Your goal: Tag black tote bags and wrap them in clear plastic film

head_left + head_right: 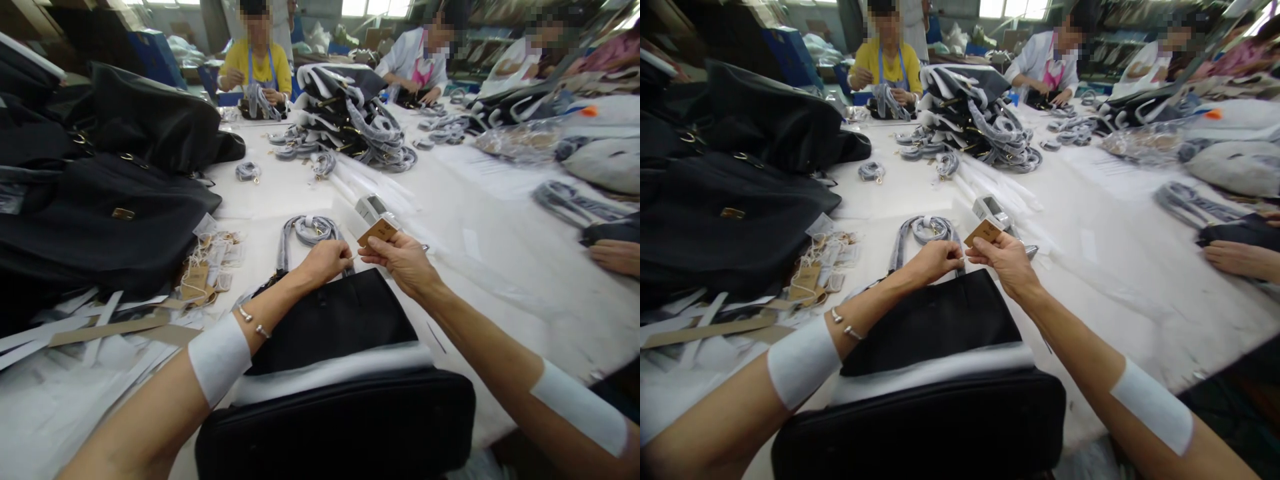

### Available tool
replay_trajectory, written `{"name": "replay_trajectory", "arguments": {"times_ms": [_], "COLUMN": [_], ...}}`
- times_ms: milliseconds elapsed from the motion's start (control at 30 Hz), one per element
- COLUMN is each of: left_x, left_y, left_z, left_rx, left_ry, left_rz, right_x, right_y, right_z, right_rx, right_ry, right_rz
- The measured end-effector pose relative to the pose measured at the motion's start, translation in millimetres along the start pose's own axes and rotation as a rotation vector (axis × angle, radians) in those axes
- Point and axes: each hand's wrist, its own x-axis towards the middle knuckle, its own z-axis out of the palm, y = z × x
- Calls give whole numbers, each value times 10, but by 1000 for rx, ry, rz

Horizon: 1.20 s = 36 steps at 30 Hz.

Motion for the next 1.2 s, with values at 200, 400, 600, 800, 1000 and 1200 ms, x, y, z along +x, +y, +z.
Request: {"name": "replay_trajectory", "arguments": {"times_ms": [200,400,600,800,1000,1200], "left_x": [16,4,-44,-63,16,94], "left_y": [-113,-42,-39,-89,-37,20], "left_z": [-6,-175,-302,-280,-407,-625], "left_rx": [-233,-449,-779,-852,-926,-729], "left_ry": [-83,-187,-195,-156,-207,-307], "left_rz": [-85,-214,-336,-384,-414,-341], "right_x": [141,144,160,194,136,255], "right_y": [24,30,105,105,-34,-161], "right_z": [42,41,80,98,179,198], "right_rx": [73,-12,-38,-44,-279,-522], "right_ry": [-24,-77,-84,-136,-367,-523], "right_rz": [16,2,24,0,3,184]}}
